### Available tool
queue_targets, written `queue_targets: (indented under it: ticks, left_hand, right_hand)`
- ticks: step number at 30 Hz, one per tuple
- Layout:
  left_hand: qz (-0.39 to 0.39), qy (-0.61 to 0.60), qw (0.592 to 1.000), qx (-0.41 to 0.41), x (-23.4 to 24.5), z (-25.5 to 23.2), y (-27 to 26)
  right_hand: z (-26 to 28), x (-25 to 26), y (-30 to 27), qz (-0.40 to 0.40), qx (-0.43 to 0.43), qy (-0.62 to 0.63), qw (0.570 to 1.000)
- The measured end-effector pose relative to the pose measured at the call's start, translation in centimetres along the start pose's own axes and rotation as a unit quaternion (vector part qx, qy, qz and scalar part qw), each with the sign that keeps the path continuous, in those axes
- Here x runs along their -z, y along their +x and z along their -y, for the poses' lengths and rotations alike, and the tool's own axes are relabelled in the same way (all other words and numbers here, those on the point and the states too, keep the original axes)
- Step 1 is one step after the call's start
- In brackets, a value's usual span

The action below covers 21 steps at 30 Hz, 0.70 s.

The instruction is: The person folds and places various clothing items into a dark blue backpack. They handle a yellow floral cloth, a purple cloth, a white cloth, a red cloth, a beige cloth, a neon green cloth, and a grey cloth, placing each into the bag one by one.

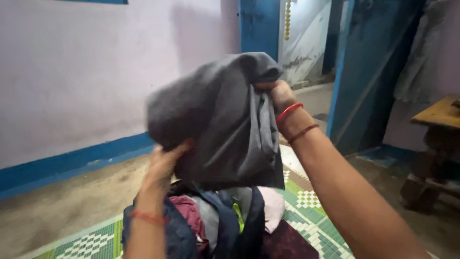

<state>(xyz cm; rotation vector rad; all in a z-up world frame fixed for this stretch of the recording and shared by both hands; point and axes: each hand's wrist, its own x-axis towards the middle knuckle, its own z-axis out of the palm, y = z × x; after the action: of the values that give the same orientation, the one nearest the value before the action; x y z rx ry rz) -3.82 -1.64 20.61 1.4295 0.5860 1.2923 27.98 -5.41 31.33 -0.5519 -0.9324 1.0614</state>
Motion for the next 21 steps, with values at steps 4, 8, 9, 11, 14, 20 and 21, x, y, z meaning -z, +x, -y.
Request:
queue_targets:
  ticks: [4, 8, 9, 11, 14, 20, 21]
  left_hand:
    - [0.014, -0.037, 0.991, 0.127, 5.0, -1.4, -4.1]
    - [-0.024, 0.038, 0.996, 0.08, 5.9, -0.1, -5.4]
    - [-0.031, 0.021, 0.998, 0.04, 6.1, 0.3, -4.8]
    - [-0.041, -0.011, 0.998, -0.041, 6.5, 0.9, -3.4]
    - [-0.095, 0.019, 0.995, 0.012, 6.9, 1.4, -2.2]
    - [-0.156, 0.041, 0.983, 0.085, 8.1, 0.9, -3.2]
    - [-0.177, 0.032, 0.977, 0.116, 8.2, 0.6, -3.4]
  right_hand:
    - [-8.2, 2.0, 0.1, 0.062, -0.025, -0.02, 0.998]
    - [-13.7, 4.6, -0.4, 0.114, -0.025, -0.087, 0.989]
    - [-14.8, 5.0, -0.1, 0.111, -0.046, -0.099, 0.988]
    - [-17.2, 5.4, 0.4, 0.103, -0.084, -0.122, 0.984]
    - [-19.6, 5.7, -0.9, 0.137, -0.273, 0.111, 0.946]
    - [-19.6, 2.7, -4.5, 0.127, -0.283, 0.117, 0.944]
    - [-19.2, 1.7, -5.1, 0.131, -0.279, 0.126, 0.943]
